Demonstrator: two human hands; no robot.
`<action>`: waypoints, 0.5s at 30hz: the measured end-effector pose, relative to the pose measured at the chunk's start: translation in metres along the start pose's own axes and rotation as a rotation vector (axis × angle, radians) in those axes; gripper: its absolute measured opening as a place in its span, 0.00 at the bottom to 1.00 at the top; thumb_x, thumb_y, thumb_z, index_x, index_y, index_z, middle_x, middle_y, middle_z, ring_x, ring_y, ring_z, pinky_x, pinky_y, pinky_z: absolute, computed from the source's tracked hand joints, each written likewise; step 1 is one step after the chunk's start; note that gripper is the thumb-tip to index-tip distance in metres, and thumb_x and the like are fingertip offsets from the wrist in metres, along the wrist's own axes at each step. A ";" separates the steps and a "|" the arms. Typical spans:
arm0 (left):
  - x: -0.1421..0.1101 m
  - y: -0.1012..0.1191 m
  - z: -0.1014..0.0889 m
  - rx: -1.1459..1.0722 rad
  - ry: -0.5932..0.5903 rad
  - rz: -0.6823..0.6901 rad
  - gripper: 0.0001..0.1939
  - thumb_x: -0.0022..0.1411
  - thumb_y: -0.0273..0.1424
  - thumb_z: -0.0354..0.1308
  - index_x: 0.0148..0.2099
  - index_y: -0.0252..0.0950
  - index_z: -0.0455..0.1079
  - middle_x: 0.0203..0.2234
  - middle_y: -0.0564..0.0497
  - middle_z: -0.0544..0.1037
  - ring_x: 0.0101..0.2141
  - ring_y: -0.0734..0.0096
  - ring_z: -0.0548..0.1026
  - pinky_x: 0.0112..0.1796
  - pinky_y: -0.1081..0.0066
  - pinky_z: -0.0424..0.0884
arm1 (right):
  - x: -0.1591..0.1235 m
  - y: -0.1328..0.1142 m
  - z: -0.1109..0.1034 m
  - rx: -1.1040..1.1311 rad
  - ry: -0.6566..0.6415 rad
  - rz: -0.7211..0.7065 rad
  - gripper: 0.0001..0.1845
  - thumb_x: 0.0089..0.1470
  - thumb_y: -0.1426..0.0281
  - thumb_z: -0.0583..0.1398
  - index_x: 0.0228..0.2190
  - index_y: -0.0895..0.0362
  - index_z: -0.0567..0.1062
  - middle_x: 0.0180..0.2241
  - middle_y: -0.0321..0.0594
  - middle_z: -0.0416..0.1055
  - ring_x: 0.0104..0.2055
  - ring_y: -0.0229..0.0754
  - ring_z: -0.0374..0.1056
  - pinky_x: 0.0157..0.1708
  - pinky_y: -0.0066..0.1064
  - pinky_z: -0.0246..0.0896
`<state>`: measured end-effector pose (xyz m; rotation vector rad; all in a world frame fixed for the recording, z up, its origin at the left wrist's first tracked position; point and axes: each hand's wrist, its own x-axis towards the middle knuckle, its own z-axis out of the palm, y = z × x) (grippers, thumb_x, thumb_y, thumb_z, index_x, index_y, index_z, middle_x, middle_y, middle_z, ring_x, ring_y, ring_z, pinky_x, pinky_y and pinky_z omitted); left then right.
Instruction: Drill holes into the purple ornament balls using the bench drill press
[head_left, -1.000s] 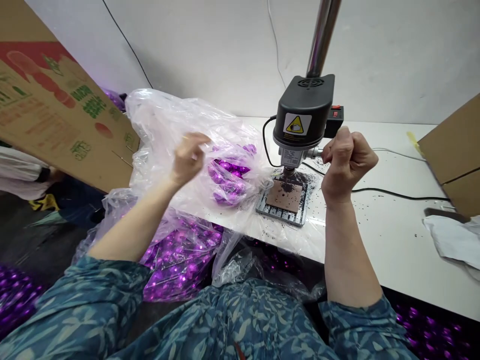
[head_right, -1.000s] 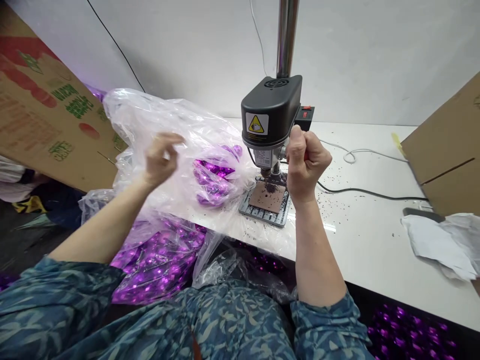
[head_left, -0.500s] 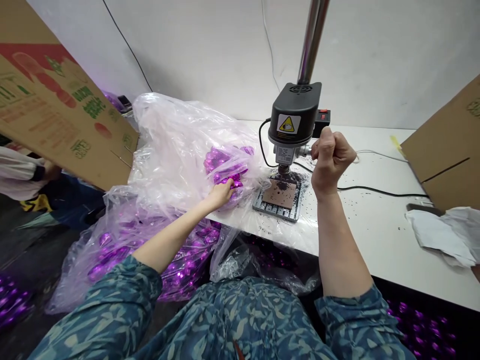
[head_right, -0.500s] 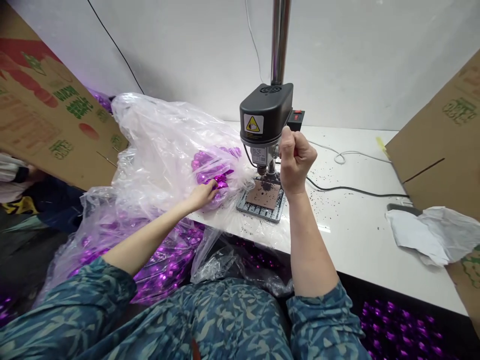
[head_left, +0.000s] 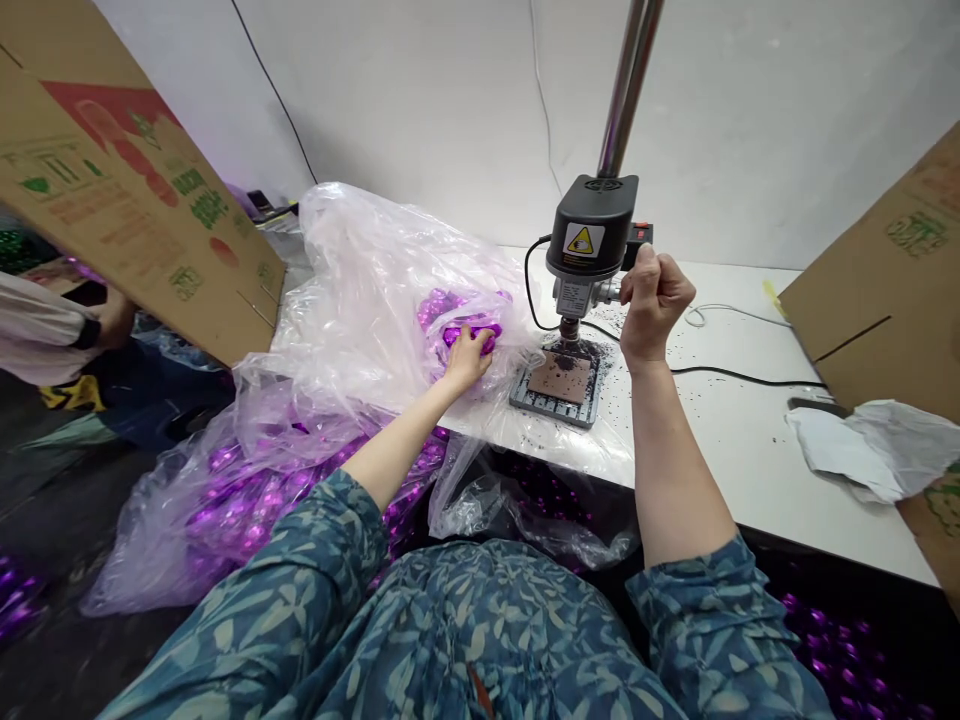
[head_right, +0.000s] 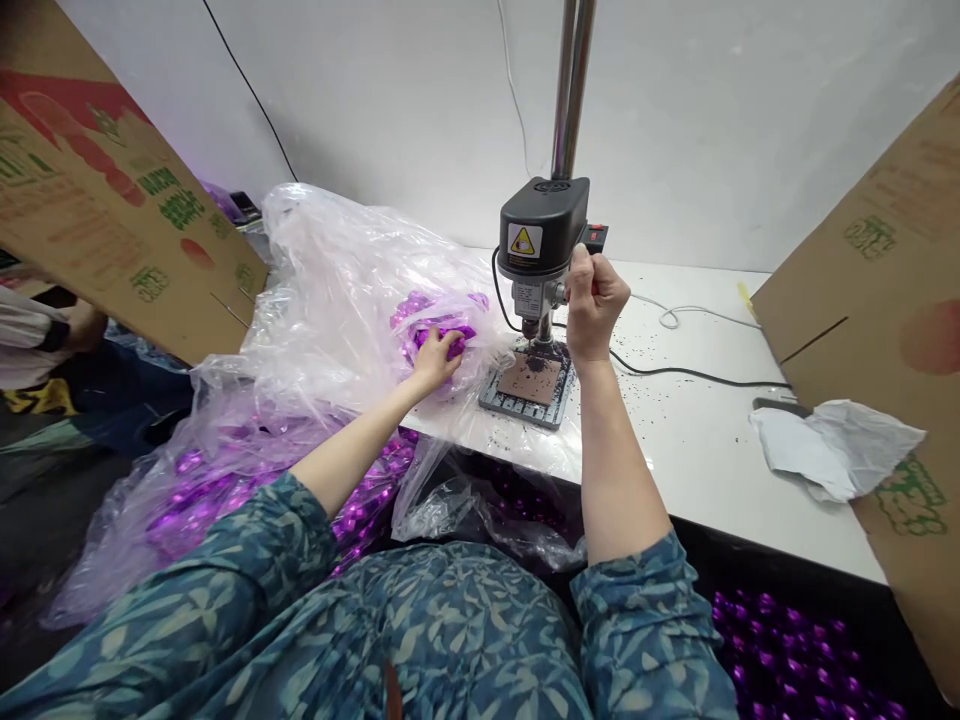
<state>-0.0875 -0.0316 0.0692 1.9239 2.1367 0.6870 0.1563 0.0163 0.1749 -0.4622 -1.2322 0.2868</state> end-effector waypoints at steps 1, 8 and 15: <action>-0.005 0.000 -0.003 -0.152 0.090 -0.001 0.26 0.66 0.27 0.61 0.65 0.39 0.72 0.63 0.36 0.70 0.60 0.47 0.74 0.61 0.54 0.71 | 0.000 0.001 0.000 -0.003 -0.013 0.005 0.36 0.63 0.43 0.59 0.18 0.53 0.54 0.15 0.28 0.51 0.18 0.31 0.48 0.21 0.33 0.45; -0.043 0.018 -0.016 -1.501 -0.093 -0.272 0.15 0.72 0.34 0.58 0.58 0.37 0.73 0.45 0.44 0.83 0.40 0.64 0.84 0.49 0.61 0.82 | 0.001 0.003 0.002 -0.020 -0.024 0.003 0.35 0.63 0.40 0.57 0.19 0.52 0.54 0.16 0.27 0.50 0.19 0.31 0.46 0.21 0.32 0.47; -0.061 0.033 0.002 -1.687 -0.412 -0.402 0.17 0.78 0.42 0.54 0.50 0.35 0.76 0.39 0.42 0.86 0.37 0.65 0.85 0.43 0.65 0.83 | -0.001 -0.002 0.001 -0.046 -0.027 0.024 0.36 0.61 0.37 0.56 0.19 0.51 0.54 0.16 0.27 0.51 0.19 0.32 0.48 0.21 0.33 0.49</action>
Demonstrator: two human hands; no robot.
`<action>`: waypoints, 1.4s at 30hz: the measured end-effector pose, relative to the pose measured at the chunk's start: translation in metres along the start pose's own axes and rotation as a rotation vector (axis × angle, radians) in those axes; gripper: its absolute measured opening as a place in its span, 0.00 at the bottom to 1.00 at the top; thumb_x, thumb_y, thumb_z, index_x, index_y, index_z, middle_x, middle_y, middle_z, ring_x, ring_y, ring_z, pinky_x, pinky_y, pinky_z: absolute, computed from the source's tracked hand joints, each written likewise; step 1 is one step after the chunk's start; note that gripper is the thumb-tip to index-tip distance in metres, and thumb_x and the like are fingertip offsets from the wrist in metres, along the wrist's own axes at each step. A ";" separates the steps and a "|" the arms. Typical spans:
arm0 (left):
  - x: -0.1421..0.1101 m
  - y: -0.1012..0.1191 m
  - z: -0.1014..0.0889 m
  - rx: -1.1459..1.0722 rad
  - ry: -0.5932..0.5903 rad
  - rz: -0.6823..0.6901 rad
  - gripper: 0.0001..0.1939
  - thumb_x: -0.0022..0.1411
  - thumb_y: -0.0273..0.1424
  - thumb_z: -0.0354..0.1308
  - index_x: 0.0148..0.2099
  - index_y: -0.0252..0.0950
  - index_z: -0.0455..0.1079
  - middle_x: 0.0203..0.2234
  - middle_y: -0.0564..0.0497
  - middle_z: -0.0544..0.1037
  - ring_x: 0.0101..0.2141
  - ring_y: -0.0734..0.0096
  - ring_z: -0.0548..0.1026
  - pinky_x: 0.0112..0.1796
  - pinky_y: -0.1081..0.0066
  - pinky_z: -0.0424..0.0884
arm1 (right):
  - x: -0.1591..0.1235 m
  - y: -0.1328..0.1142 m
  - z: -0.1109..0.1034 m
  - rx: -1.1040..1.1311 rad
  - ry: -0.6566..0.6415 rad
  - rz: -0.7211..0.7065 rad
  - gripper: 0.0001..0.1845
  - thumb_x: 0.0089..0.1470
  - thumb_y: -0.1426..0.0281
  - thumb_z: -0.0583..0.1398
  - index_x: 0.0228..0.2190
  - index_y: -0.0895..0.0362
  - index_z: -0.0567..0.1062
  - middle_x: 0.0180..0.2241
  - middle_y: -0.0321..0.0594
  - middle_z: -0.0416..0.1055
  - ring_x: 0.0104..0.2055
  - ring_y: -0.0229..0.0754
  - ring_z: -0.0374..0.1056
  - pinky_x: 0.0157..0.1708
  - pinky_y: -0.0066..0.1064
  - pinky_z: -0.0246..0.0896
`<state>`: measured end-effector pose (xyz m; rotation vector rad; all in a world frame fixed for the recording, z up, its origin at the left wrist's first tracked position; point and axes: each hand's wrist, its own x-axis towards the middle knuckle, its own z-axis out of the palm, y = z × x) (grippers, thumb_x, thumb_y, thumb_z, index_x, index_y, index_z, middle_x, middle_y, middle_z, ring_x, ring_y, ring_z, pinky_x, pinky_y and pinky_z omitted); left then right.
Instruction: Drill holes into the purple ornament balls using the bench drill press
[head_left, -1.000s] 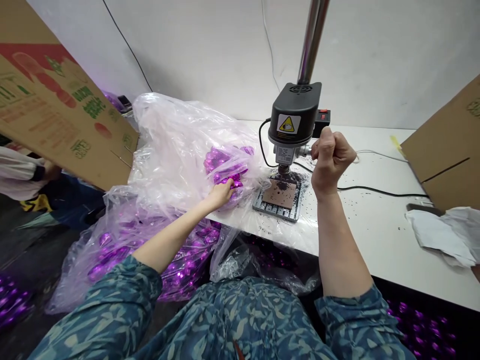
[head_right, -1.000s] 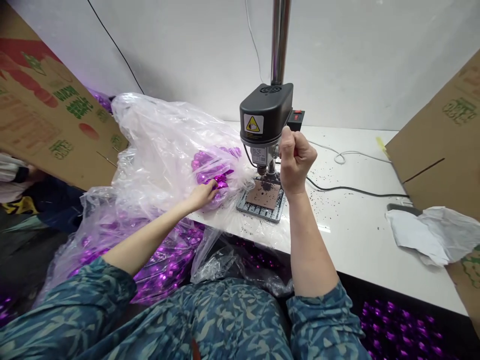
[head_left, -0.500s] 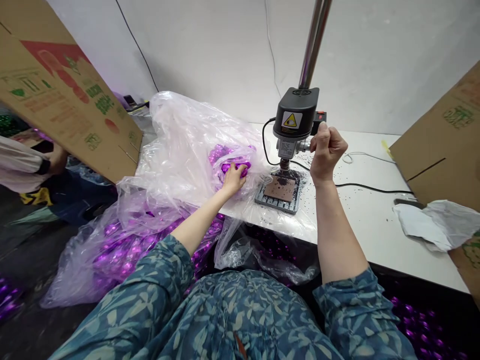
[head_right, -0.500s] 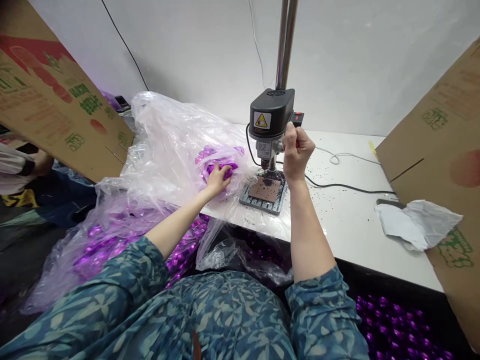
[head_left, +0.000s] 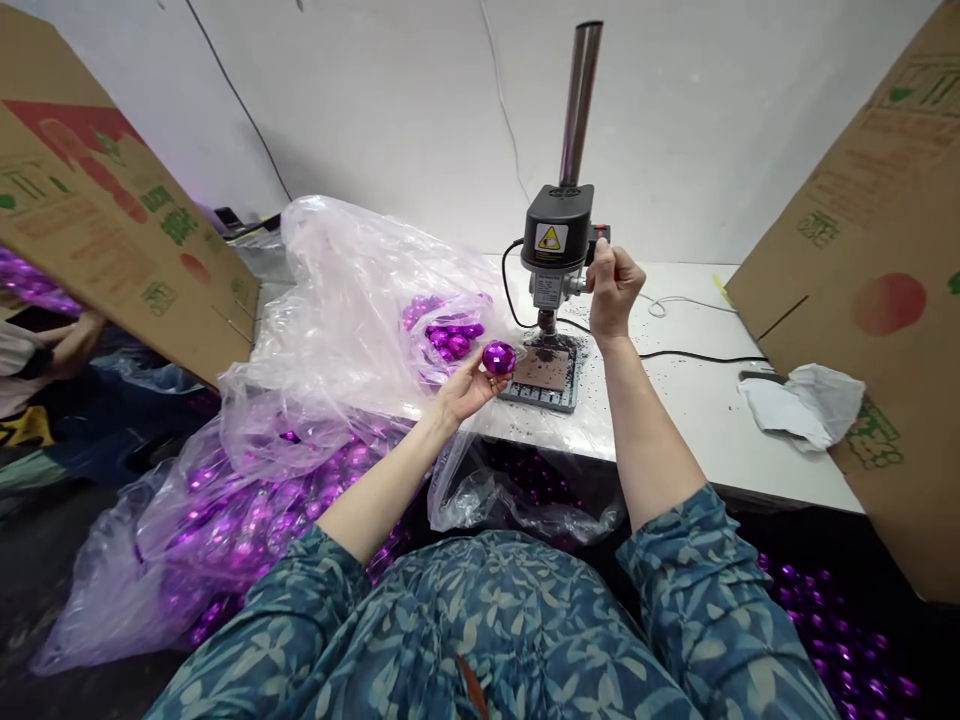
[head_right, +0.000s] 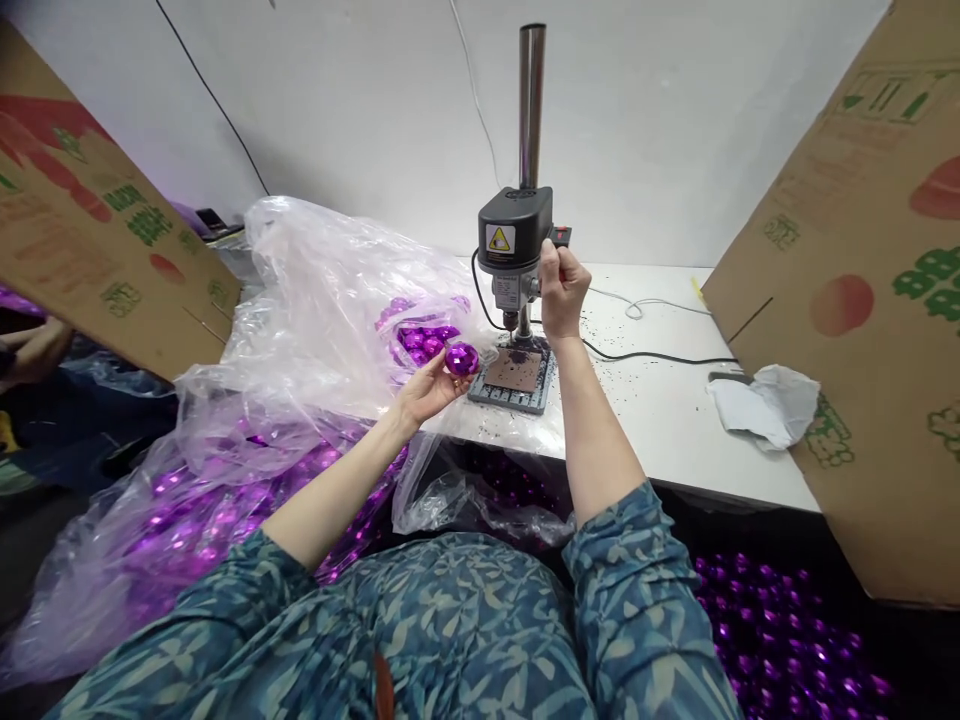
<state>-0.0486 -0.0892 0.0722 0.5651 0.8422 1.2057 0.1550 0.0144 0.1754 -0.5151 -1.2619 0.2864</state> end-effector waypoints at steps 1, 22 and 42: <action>0.002 -0.004 0.000 -0.015 0.010 -0.001 0.16 0.78 0.42 0.54 0.49 0.35 0.76 0.39 0.42 0.86 0.37 0.65 0.85 0.43 0.66 0.83 | 0.000 0.000 -0.001 -0.004 -0.002 0.003 0.36 0.61 0.37 0.56 0.19 0.51 0.53 0.16 0.27 0.51 0.19 0.32 0.48 0.21 0.33 0.51; 0.097 -0.051 -0.006 0.385 0.018 0.247 0.30 0.62 0.48 0.74 0.57 0.36 0.72 0.38 0.50 0.84 0.29 0.73 0.80 0.28 0.74 0.75 | -0.009 -0.008 -0.007 0.009 -0.006 -0.072 0.30 0.68 0.53 0.58 0.20 0.54 0.55 0.18 0.27 0.51 0.20 0.28 0.51 0.22 0.29 0.51; 0.116 -0.068 -0.011 0.645 -0.027 0.491 0.27 0.64 0.46 0.71 0.58 0.37 0.71 0.47 0.44 0.83 0.49 0.61 0.81 0.53 0.62 0.76 | -0.008 -0.012 -0.004 -0.015 0.022 -0.105 0.31 0.69 0.56 0.57 0.20 0.55 0.51 0.17 0.27 0.47 0.18 0.25 0.49 0.20 0.29 0.44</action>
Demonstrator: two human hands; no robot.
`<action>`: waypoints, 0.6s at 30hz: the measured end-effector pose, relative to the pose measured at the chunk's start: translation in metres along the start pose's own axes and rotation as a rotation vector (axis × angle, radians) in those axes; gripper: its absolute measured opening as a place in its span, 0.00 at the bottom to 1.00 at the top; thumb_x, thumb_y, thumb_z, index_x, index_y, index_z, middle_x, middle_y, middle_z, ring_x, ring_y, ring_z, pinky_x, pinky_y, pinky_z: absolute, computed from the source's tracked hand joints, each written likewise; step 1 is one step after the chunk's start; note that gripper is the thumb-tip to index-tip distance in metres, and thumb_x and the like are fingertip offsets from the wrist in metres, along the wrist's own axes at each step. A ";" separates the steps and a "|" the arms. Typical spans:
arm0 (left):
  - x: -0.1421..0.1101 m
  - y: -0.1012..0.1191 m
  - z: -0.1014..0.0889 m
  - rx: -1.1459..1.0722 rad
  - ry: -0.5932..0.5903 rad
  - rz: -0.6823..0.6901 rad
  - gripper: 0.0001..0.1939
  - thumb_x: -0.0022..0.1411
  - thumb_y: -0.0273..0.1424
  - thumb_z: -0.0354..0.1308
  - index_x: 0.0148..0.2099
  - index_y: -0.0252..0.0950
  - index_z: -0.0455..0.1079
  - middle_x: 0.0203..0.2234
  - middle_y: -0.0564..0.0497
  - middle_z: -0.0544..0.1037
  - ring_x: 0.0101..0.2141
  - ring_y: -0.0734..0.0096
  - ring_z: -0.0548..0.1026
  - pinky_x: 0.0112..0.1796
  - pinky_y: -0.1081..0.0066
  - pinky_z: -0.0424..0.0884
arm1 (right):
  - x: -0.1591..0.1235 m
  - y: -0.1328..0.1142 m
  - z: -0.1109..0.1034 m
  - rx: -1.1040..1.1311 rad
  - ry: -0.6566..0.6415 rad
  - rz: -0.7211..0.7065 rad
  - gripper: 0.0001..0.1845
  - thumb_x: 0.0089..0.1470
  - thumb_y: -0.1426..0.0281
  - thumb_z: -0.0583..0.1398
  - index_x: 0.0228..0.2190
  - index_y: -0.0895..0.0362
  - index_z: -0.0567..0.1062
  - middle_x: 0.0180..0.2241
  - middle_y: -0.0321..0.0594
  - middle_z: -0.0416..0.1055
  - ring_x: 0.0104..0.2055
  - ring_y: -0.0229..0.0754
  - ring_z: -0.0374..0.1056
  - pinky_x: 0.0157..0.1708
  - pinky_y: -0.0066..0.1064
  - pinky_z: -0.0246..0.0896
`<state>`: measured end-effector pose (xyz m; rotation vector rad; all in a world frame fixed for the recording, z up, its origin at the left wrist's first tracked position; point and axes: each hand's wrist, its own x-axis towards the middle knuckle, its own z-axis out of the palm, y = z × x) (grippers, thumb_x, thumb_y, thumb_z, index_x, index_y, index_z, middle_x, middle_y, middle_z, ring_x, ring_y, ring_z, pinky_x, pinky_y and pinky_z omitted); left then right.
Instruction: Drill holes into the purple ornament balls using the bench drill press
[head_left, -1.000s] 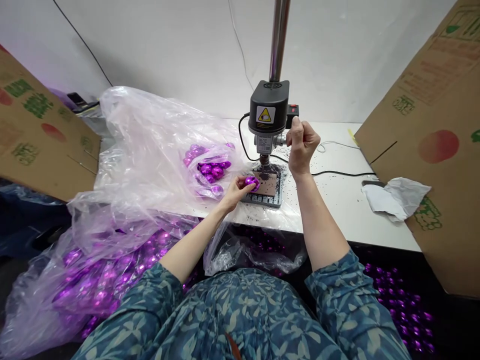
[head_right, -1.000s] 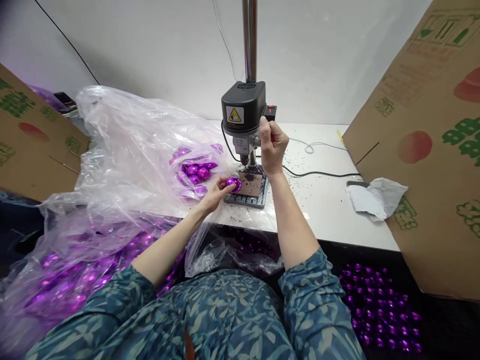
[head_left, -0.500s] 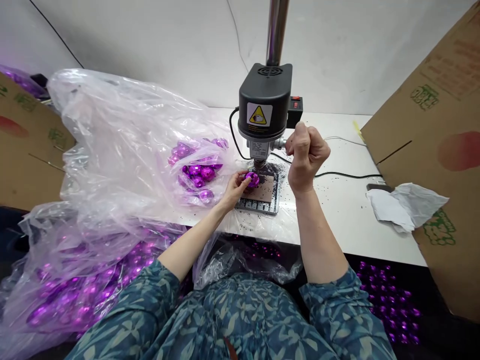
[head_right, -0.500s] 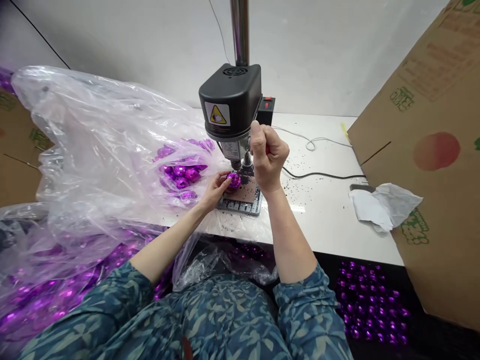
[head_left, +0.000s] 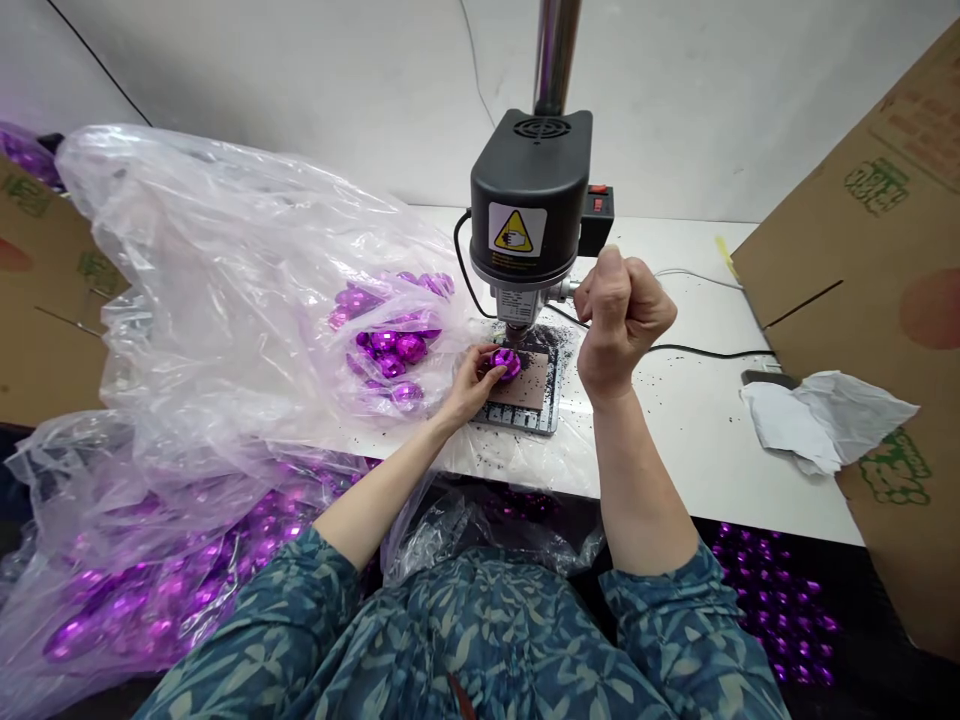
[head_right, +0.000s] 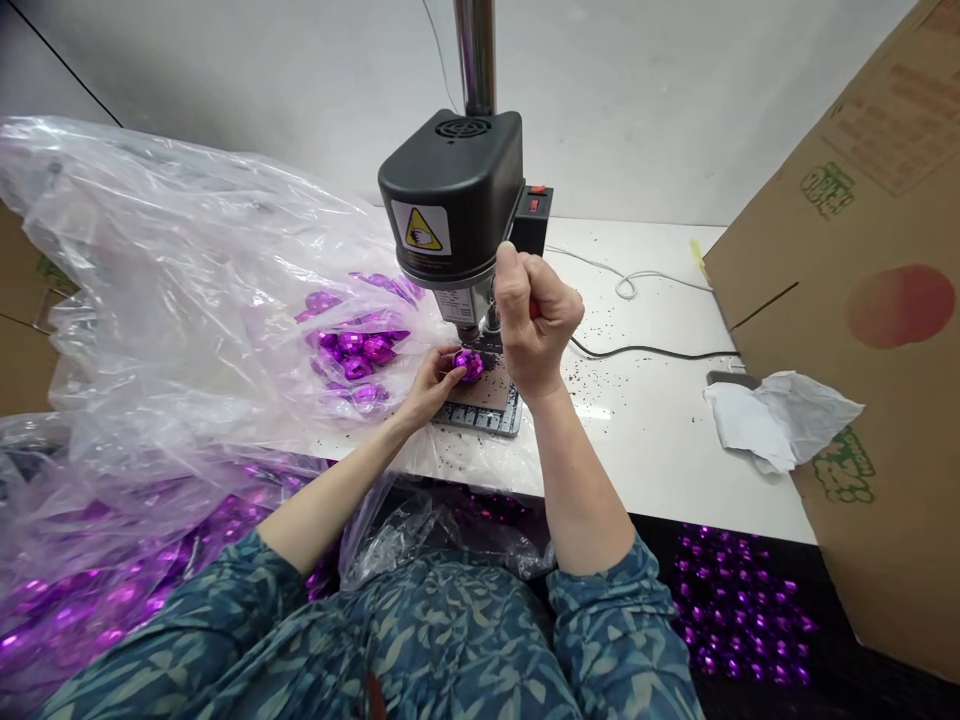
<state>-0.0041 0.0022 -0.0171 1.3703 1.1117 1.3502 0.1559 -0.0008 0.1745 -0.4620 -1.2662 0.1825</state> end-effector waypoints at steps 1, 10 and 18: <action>0.000 0.000 0.000 0.032 -0.004 0.012 0.26 0.64 0.44 0.71 0.58 0.37 0.72 0.49 0.44 0.83 0.49 0.60 0.81 0.53 0.62 0.76 | 0.001 0.000 0.000 -0.003 0.004 0.006 0.32 0.69 0.55 0.58 0.19 0.55 0.51 0.17 0.27 0.47 0.18 0.26 0.49 0.20 0.29 0.44; -0.003 0.004 0.006 0.375 -0.013 0.062 0.25 0.60 0.34 0.74 0.59 0.39 0.75 0.46 0.45 0.82 0.42 0.61 0.80 0.49 0.60 0.78 | 0.015 0.000 0.004 -0.011 0.007 0.065 0.31 0.68 0.53 0.58 0.20 0.54 0.55 0.15 0.28 0.51 0.17 0.28 0.51 0.19 0.31 0.46; -0.007 0.008 0.010 0.303 -0.058 0.091 0.25 0.63 0.33 0.72 0.60 0.39 0.72 0.53 0.44 0.83 0.52 0.57 0.82 0.55 0.58 0.79 | 0.007 -0.003 0.000 -0.040 -0.001 0.043 0.32 0.68 0.54 0.58 0.19 0.54 0.52 0.15 0.28 0.48 0.17 0.28 0.48 0.18 0.32 0.44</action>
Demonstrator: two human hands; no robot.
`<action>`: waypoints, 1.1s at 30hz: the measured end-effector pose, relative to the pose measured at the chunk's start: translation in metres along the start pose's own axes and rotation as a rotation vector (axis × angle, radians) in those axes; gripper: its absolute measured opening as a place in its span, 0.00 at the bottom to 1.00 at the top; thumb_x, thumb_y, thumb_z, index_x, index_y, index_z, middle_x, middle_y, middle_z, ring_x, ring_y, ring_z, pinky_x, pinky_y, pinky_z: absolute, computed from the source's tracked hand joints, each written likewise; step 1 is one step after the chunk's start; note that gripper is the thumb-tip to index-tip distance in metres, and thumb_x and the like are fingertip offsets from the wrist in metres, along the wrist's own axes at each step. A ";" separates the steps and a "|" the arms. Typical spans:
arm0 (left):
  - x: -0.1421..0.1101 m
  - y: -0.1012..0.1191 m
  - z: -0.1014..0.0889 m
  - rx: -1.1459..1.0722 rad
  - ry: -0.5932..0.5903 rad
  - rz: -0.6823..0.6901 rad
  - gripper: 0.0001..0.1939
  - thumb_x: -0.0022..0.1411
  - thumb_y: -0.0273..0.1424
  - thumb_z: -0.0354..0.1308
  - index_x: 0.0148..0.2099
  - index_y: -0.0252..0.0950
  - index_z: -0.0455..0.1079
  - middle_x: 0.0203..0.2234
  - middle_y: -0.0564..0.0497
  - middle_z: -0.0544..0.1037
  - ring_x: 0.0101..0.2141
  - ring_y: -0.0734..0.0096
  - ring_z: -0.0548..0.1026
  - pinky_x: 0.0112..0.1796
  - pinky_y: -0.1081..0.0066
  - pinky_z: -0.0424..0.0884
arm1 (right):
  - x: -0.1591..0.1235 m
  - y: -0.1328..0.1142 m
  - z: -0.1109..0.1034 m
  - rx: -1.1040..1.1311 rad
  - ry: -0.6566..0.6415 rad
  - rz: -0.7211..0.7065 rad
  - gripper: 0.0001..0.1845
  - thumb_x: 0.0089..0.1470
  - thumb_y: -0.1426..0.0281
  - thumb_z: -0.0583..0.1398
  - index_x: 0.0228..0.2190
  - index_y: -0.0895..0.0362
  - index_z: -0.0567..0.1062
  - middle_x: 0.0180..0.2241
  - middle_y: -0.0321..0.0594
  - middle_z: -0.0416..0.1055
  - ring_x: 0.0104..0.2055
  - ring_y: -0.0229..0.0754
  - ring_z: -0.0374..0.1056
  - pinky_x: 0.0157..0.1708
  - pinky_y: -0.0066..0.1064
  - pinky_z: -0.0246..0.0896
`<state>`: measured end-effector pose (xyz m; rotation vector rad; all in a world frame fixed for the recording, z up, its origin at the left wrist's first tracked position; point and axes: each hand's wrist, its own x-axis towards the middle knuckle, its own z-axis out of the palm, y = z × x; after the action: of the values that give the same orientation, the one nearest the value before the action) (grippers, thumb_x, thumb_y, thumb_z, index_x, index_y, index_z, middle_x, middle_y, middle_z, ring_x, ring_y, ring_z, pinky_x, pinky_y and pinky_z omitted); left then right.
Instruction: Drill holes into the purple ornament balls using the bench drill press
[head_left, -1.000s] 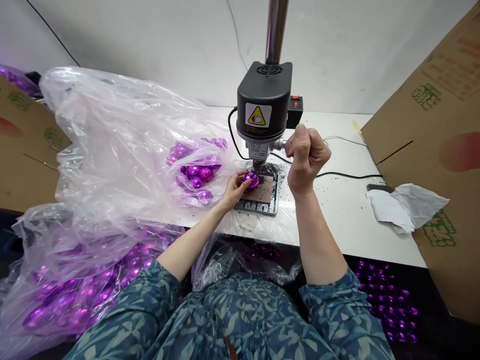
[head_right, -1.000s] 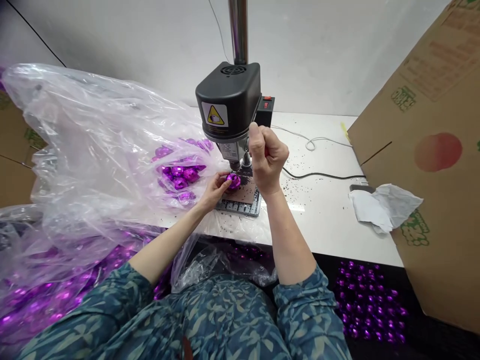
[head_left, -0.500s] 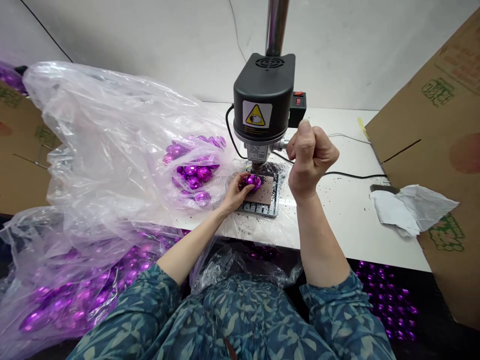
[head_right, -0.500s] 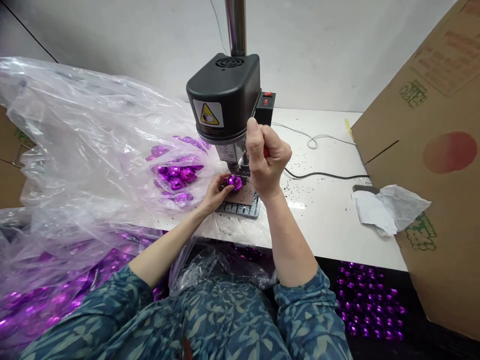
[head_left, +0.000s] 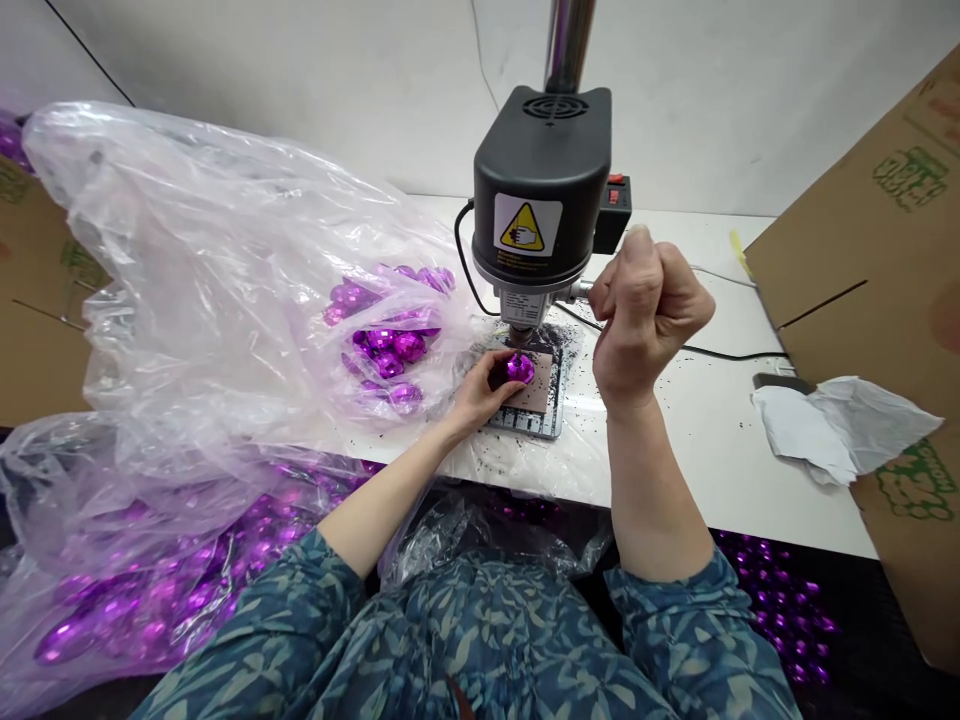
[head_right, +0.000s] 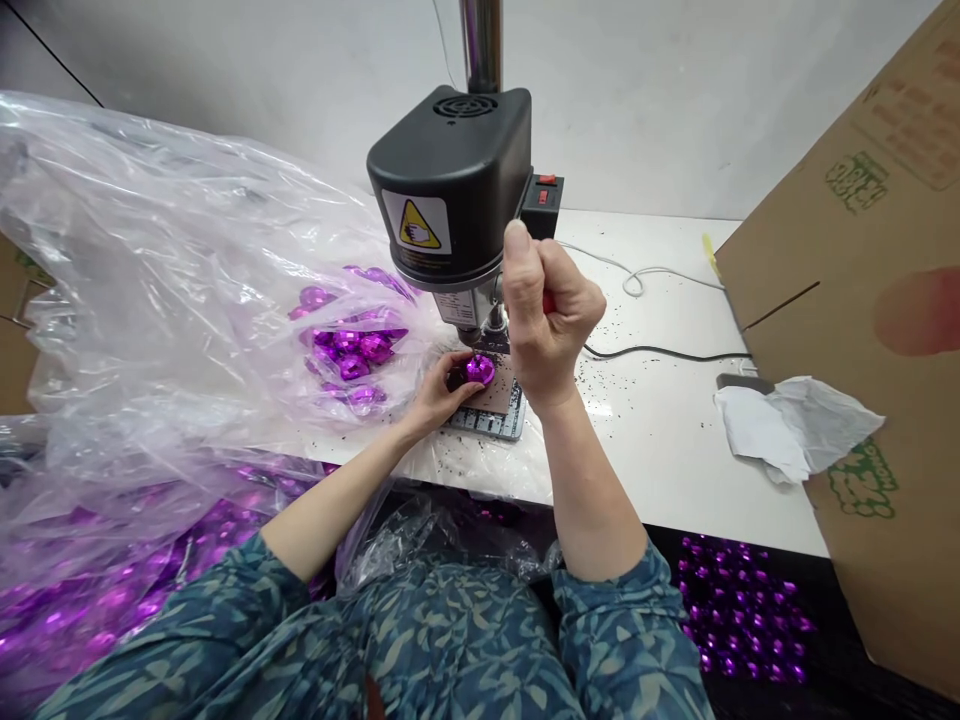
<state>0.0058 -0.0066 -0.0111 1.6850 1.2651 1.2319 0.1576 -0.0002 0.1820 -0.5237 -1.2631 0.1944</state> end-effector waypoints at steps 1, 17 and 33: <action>0.000 0.001 0.000 -0.014 0.003 -0.001 0.25 0.63 0.33 0.72 0.60 0.39 0.72 0.53 0.44 0.83 0.53 0.57 0.82 0.56 0.58 0.79 | -0.003 0.000 -0.001 -0.024 0.000 -0.009 0.32 0.68 0.54 0.58 0.19 0.53 0.51 0.15 0.28 0.47 0.17 0.29 0.47 0.18 0.33 0.43; -0.001 0.006 -0.002 -0.091 -0.006 -0.042 0.25 0.62 0.35 0.74 0.59 0.39 0.73 0.52 0.43 0.83 0.53 0.54 0.82 0.55 0.56 0.79 | -0.031 0.025 -0.009 0.118 -0.002 -0.380 0.27 0.64 0.74 0.57 0.20 0.54 0.47 0.15 0.27 0.40 0.14 0.29 0.40 0.14 0.30 0.38; -0.001 0.006 -0.002 -0.143 0.005 -0.038 0.25 0.61 0.38 0.75 0.57 0.40 0.73 0.53 0.44 0.83 0.54 0.53 0.81 0.58 0.55 0.76 | -0.044 0.039 -0.013 0.105 -0.007 -0.519 0.27 0.61 0.74 0.57 0.18 0.54 0.48 0.11 0.25 0.49 0.10 0.29 0.46 0.11 0.30 0.45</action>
<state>0.0059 -0.0093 -0.0056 1.5497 1.1781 1.2739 0.1624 0.0119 0.1230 -0.0937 -1.3455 -0.1736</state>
